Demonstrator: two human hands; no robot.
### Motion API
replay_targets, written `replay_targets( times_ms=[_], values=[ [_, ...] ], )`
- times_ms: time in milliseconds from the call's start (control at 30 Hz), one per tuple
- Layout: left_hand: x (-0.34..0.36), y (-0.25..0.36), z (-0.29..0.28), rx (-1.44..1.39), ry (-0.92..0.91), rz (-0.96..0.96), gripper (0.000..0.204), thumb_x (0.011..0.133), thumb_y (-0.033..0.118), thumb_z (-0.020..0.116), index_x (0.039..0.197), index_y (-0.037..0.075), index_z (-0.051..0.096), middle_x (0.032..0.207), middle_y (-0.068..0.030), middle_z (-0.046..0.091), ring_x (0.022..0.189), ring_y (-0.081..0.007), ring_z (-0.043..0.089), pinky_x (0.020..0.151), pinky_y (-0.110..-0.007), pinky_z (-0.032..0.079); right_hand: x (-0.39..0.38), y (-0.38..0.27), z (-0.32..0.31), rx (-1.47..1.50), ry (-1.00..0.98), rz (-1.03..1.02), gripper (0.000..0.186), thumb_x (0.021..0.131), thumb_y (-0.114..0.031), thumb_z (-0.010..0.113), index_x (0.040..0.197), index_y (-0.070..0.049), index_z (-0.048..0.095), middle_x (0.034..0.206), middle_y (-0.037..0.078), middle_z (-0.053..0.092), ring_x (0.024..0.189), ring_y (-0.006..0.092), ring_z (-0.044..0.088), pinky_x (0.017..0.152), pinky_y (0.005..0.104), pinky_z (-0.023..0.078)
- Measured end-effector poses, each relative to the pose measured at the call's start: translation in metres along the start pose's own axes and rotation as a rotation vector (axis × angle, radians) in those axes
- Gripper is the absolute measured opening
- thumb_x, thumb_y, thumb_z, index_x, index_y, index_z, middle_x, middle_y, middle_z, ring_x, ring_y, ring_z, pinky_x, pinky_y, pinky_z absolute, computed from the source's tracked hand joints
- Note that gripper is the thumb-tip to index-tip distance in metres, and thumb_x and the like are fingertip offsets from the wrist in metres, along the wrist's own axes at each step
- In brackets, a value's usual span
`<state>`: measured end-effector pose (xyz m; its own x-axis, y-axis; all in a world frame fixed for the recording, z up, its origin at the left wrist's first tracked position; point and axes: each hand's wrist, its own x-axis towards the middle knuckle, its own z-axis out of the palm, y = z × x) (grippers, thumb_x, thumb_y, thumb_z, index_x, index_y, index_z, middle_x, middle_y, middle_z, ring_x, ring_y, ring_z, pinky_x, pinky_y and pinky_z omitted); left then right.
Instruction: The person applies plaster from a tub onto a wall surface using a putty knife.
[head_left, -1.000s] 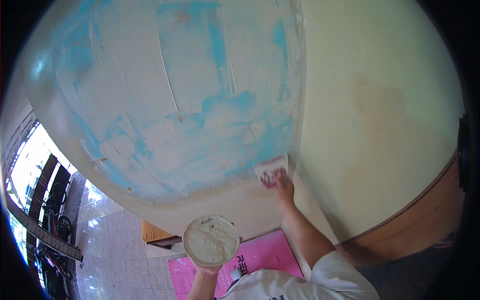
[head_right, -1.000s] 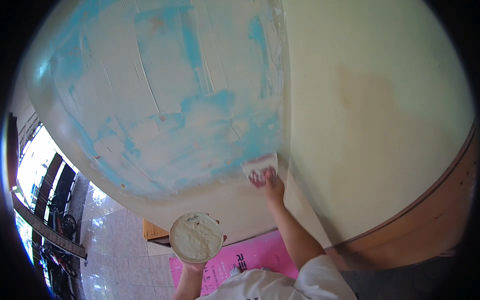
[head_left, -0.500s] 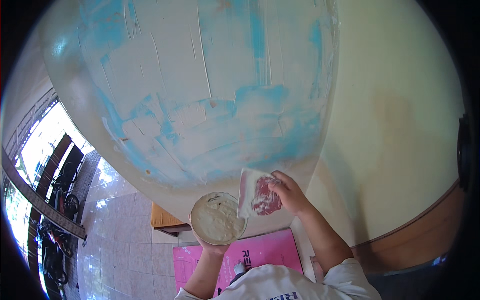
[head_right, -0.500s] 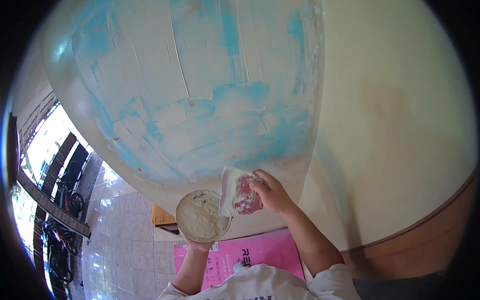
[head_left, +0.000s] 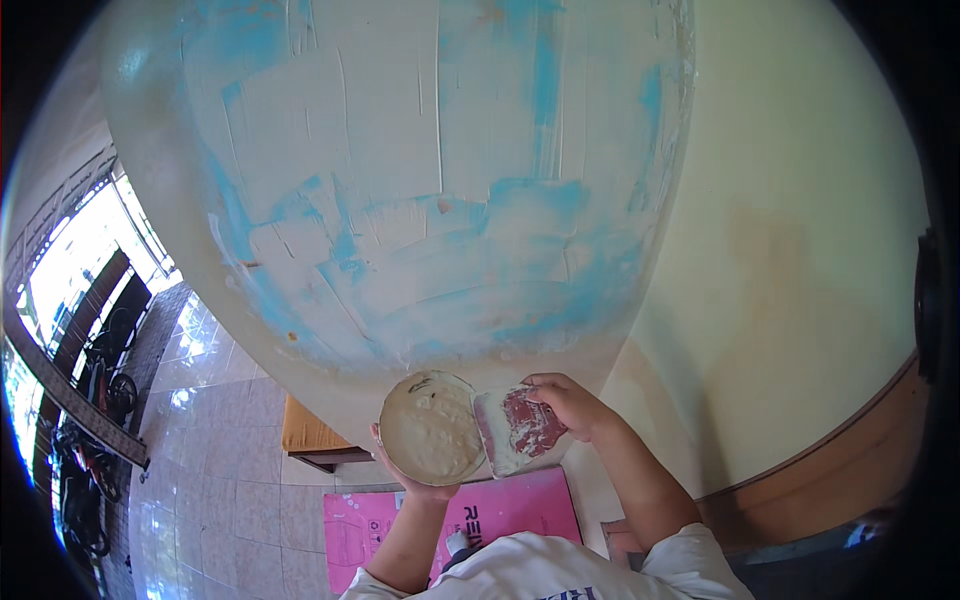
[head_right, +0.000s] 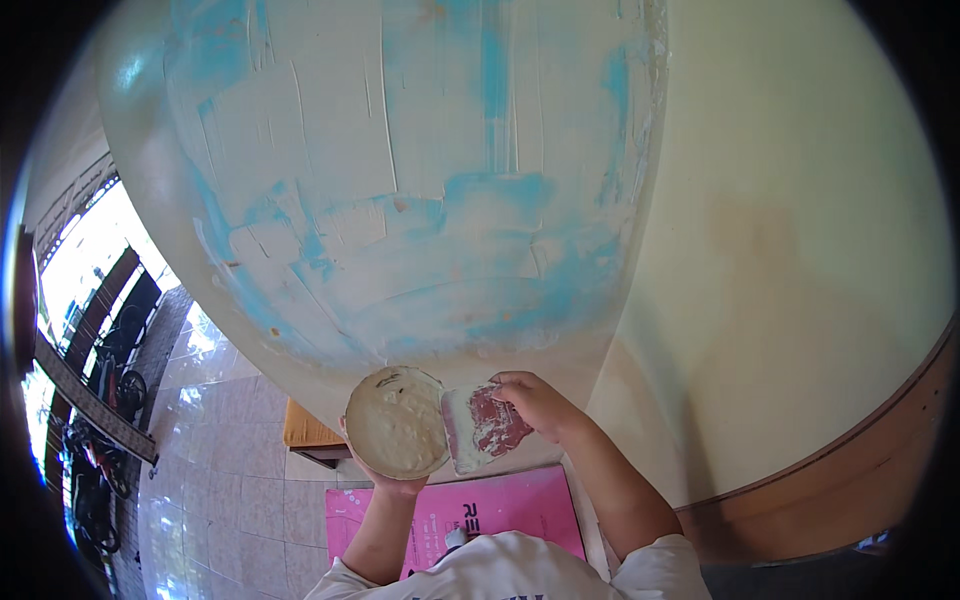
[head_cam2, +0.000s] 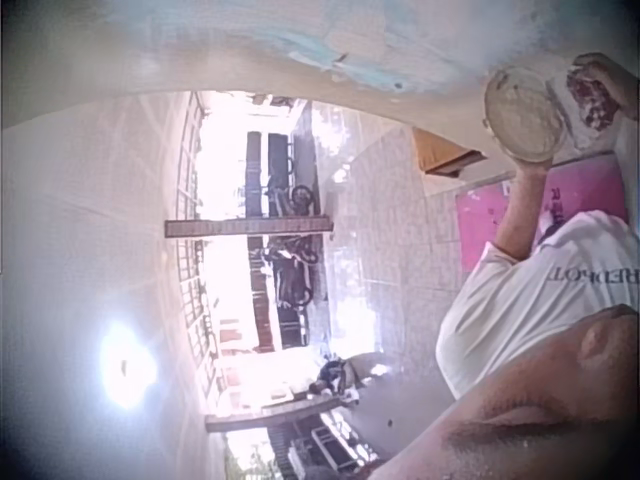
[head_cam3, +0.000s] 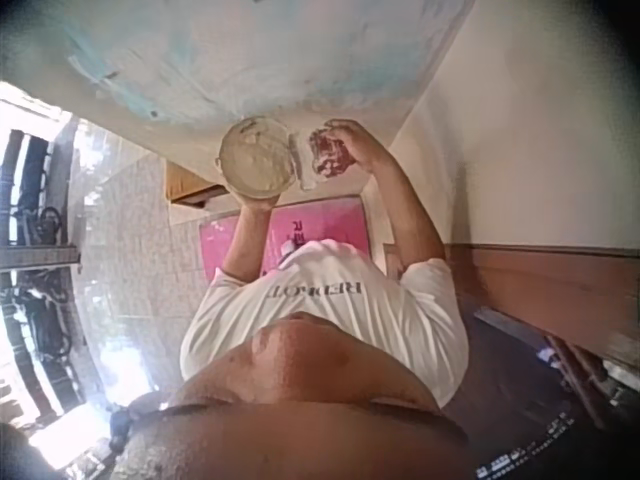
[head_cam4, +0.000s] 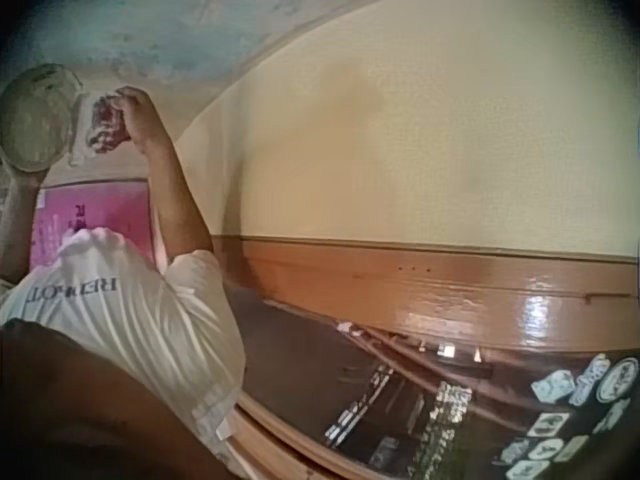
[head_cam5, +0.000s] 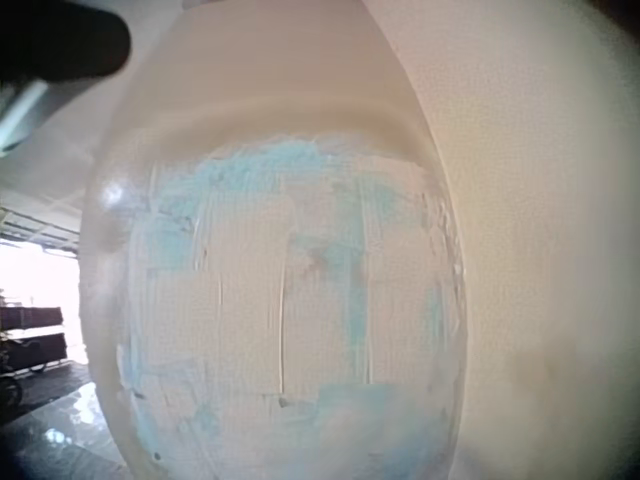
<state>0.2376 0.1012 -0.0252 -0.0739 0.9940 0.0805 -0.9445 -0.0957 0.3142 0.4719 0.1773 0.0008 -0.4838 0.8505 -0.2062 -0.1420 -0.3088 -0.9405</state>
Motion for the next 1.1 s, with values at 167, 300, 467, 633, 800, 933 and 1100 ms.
replay_targets(
  times_ms=[167, 300, 467, 633, 800, 933, 1100],
  values=[
    [-0.008, -0.005, 0.001, -0.029, 0.003, -0.003, 0.077, 0.095, 0.073, 0.033, 0.148, 0.018, 0.046, 0.148, -0.0091, 0.05, 0.131, -0.0324, 0.053, 0.107, -0.052, 0.046, -0.009, -0.008, 0.02, -0.081, 0.08, -0.042, 0.024, 0.096, -0.009, 0.054, 0.112, 0.003, 0.066, 0.096, 0.006, 0.07, 0.086, 0.0114, 0.066, 0.076, 0.0271, 0.053],
    [-0.016, -0.009, 0.01, -0.092, -0.078, -0.084, 0.073, 0.095, 0.069, 0.043, 0.145, 0.015, 0.049, 0.145, -0.01, 0.054, 0.13, -0.0326, 0.054, 0.106, -0.051, 0.049, -0.008, -0.01, 0.019, -0.249, 0.07, -0.108, 0.024, 0.096, -0.01, 0.056, 0.114, 0.004, 0.065, 0.096, 0.006, 0.069, 0.085, 0.0105, 0.063, 0.075, 0.0269, 0.051],
    [-0.021, -0.003, -0.005, -0.136, 0.029, -0.223, 0.074, 0.095, 0.069, 0.044, 0.146, 0.016, 0.049, 0.147, -0.0102, 0.053, 0.132, -0.0337, 0.052, 0.109, -0.054, 0.045, -0.013, -0.038, 0.033, -0.542, 0.028, -0.22, 0.022, 0.096, -0.014, 0.06, 0.112, 0.002, 0.064, 0.093, 0.007, 0.07, 0.082, 0.0125, 0.064, 0.073, 0.0299, 0.052],
    [-0.03, -0.006, -0.003, -0.142, 0.0, -0.318, 0.076, 0.096, 0.07, 0.036, 0.148, 0.017, 0.048, 0.149, -0.0092, 0.051, 0.135, -0.0359, 0.05, 0.112, -0.057, 0.04, -0.01, -0.059, 0.049, -0.895, 0.013, -0.398, 0.022, 0.095, -0.019, 0.065, 0.108, -0.002, 0.063, 0.089, 0.014, 0.071, 0.079, 0.0236, 0.069, 0.072, 0.037, 0.053],
    [-0.035, 0.004, 0.016, -0.083, -0.018, -0.391, 0.077, 0.096, 0.071, 0.035, 0.148, 0.017, 0.047, 0.15, -0.0105, 0.05, 0.136, -0.0371, 0.049, 0.112, -0.06, 0.038, -0.01, -0.073, 0.084, -1.047, -0.019, -0.421, 0.022, 0.093, -0.021, 0.067, 0.108, -0.005, 0.063, 0.092, 0.017, 0.071, 0.084, 0.0356, 0.069, 0.073, 0.0434, 0.053],
    [-0.036, 0.02, 0.005, -0.08, 0.044, -0.32, 0.076, 0.096, 0.07, 0.036, 0.147, 0.015, 0.047, 0.149, -0.0121, 0.05, 0.134, -0.037, 0.05, 0.11, -0.06, 0.04, -0.008, -0.076, 0.117, -1.072, -0.16, -0.537, 0.021, 0.093, -0.02, 0.067, 0.108, -0.005, 0.065, 0.092, 0.016, 0.071, 0.084, 0.0354, 0.068, 0.074, 0.0433, 0.053],
    [-0.041, 0.064, -0.003, -0.255, 0.011, -0.239, 0.069, 0.099, 0.063, 0.038, 0.142, 0.01, 0.051, 0.142, -0.0141, 0.055, 0.128, -0.0347, 0.056, 0.107, -0.054, 0.046, 0.006, -0.07, 0.15, -1.057, -0.356, -0.621, 0.022, 0.092, -0.018, 0.065, 0.11, -0.006, 0.066, 0.096, 0.017, 0.071, 0.09, 0.0368, 0.068, 0.079, 0.0465, 0.053]
  ],
)
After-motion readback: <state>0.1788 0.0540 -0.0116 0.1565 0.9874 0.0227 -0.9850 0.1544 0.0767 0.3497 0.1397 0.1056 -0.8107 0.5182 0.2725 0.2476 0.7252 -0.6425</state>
